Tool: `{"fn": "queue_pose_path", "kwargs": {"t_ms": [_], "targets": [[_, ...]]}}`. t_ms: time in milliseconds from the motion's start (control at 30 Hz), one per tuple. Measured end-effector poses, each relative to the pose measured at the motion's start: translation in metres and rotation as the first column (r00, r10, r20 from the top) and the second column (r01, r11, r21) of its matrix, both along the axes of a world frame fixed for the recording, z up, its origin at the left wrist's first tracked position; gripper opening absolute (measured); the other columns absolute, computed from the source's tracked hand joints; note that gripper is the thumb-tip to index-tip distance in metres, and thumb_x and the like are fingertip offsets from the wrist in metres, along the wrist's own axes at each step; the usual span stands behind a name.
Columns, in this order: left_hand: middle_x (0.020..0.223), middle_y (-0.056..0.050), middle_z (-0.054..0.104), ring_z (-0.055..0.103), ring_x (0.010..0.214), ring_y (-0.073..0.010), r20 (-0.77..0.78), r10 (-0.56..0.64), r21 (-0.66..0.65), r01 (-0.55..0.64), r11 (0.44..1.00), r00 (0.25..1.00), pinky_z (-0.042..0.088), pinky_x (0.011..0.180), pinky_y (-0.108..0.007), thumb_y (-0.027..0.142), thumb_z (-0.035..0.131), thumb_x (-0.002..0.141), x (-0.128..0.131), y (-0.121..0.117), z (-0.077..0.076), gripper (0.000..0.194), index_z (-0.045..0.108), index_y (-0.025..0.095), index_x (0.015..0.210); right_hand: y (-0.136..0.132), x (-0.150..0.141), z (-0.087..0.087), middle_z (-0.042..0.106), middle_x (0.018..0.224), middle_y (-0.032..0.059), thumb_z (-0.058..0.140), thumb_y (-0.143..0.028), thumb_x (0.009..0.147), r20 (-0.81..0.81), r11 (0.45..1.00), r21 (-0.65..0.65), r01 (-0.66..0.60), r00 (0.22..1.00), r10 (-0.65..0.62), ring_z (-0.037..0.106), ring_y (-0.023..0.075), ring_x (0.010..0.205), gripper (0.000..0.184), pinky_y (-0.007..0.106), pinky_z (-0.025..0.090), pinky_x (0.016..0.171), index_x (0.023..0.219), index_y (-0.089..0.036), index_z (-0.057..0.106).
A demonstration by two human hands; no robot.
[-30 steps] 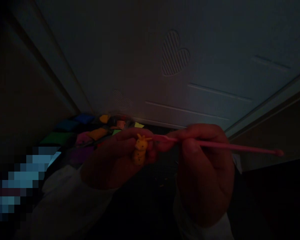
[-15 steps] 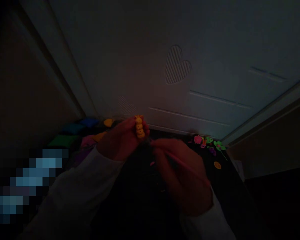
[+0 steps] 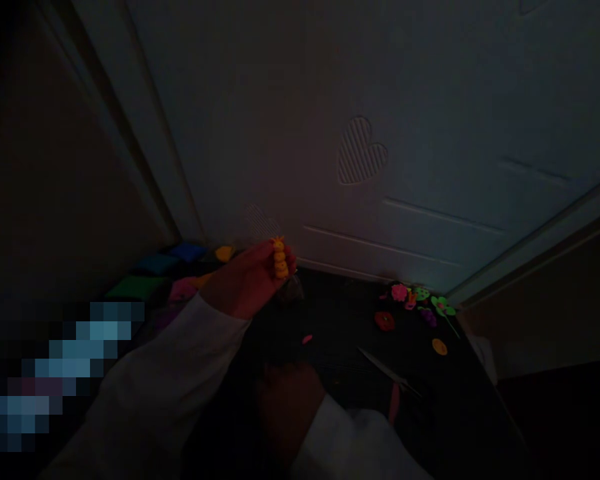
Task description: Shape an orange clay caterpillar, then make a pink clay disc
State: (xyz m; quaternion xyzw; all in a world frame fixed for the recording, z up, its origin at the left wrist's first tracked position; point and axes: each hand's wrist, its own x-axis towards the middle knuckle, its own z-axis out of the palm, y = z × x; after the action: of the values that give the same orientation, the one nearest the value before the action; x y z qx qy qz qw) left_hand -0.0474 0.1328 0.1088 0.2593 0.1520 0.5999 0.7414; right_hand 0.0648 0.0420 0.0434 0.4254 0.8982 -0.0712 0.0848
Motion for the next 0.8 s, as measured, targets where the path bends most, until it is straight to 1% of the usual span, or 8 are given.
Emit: {"fn": "queue_pose_path", "kwargs": {"t_ms": [133,167,233,300,367,433,600,800], "targets": [[0.076,-0.002,0.063,0.06,0.072,-0.0096,-0.023,0.008,-0.036,-0.009,0.999,1.0,0.048,0.071,-0.023,0.013,0.058,0.07,0.001,0.001,-0.001,0.009,0.062,0.011,0.078,0.016,0.02,0.019,0.063,0.085,0.002,0.041,-0.026,0.081,-0.173,1.0,0.012,-0.021,0.985,0.023,0.058,0.0184,0.077,0.022,0.035,0.044,0.068,0.099,-0.025,0.055],[0.075,-0.002,0.063,0.059,0.072,-0.0097,-0.032,0.011,-0.048,-0.013,0.999,0.999,0.048,0.07,-0.022,0.014,0.059,0.069,0.002,0.001,-0.001,0.01,0.061,0.011,0.078,0.02,0.025,0.025,0.062,0.086,0.0011,0.041,-0.028,0.082,-0.249,0.999,0.034,0.036,0.968,-0.027,0.057,0.0176,0.079,0.02,0.035,0.043,0.071,0.095,-0.025,0.055],[0.075,-0.002,0.062,0.059,0.071,-0.0098,-0.038,0.012,-0.065,-0.014,0.998,0.999,0.047,0.068,-0.023,0.014,0.06,0.068,0.005,0.0,-0.001,0.01,0.061,0.011,0.077,0.027,0.033,0.036,0.061,0.09,0.0003,0.04,-0.031,0.083,-0.47,0.968,0.092,0.235,0.867,-0.165,0.055,0.0159,0.085,0.019,0.034,0.042,0.076,0.093,-0.024,0.054],[0.076,-0.001,0.062,0.059,0.072,-0.0097,-0.039,-0.008,-0.08,0.005,0.997,0.999,0.046,0.069,-0.023,0.014,0.06,0.067,0.01,-0.003,-0.001,0.01,0.061,0.013,0.077,0.032,0.039,0.044,0.059,0.093,0.0004,0.045,-0.035,0.08,-0.671,0.902,0.125,0.413,0.705,-0.23,0.053,0.0143,0.088,0.02,0.031,0.041,0.078,0.095,-0.022,0.052],[0.076,0.0,0.062,0.059,0.073,-0.0097,-0.036,-0.047,-0.089,0.043,0.995,0.998,0.046,0.07,-0.024,0.014,0.06,0.067,0.016,-0.006,-0.002,0.01,0.061,0.014,0.077,0.034,0.041,0.046,0.058,0.094,0.001,0.053,-0.037,0.075,-0.786,0.845,0.145,0.514,0.579,-0.217,0.053,0.0136,0.089,0.027,0.029,0.04,0.079,0.097,-0.021,0.05],[0.075,0.0,0.062,0.059,0.072,-0.0095,-0.037,-0.087,-0.085,0.084,0.993,0.996,0.046,0.069,-0.023,0.015,0.061,0.066,0.024,-0.01,-0.003,0.011,0.061,0.014,0.077,0.035,0.041,0.046,0.058,0.094,0.0014,0.058,-0.036,0.071,-0.836,0.812,0.172,0.559,0.519,-0.18,0.053,0.0135,0.088,0.032,0.029,0.041,0.079,0.098,-0.02,0.05],[0.074,0.001,0.061,0.058,0.069,-0.009,-0.043,-0.109,-0.078,0.105,0.991,0.993,0.045,0.063,-0.02,0.017,0.063,0.065,0.037,-0.018,-0.006,0.012,0.06,0.013,0.076,0.036,0.041,0.042,0.058,0.09,0.0013,0.06,-0.031,0.069,-0.88,0.805,0.203,0.558,0.464,-0.1,0.054,0.012,0.085,0.03,0.027,0.042,0.077,0.095,-0.019,0.05],[0.073,0.0,0.06,0.057,0.066,-0.0073,-0.045,-0.12,-0.091,0.116,0.989,0.992,0.044,0.059,-0.017,0.017,0.06,0.068,0.042,-0.022,-0.003,0.011,0.06,0.013,0.078,0.037,0.042,0.042,0.057,0.086,0.001,0.059,-0.028,0.069,-0.879,0.777,0.238,0.583,0.469,-0.083,0.053,0.0115,0.081,0.025,0.027,0.043,0.073,0.09,-0.018,0.051]]}}
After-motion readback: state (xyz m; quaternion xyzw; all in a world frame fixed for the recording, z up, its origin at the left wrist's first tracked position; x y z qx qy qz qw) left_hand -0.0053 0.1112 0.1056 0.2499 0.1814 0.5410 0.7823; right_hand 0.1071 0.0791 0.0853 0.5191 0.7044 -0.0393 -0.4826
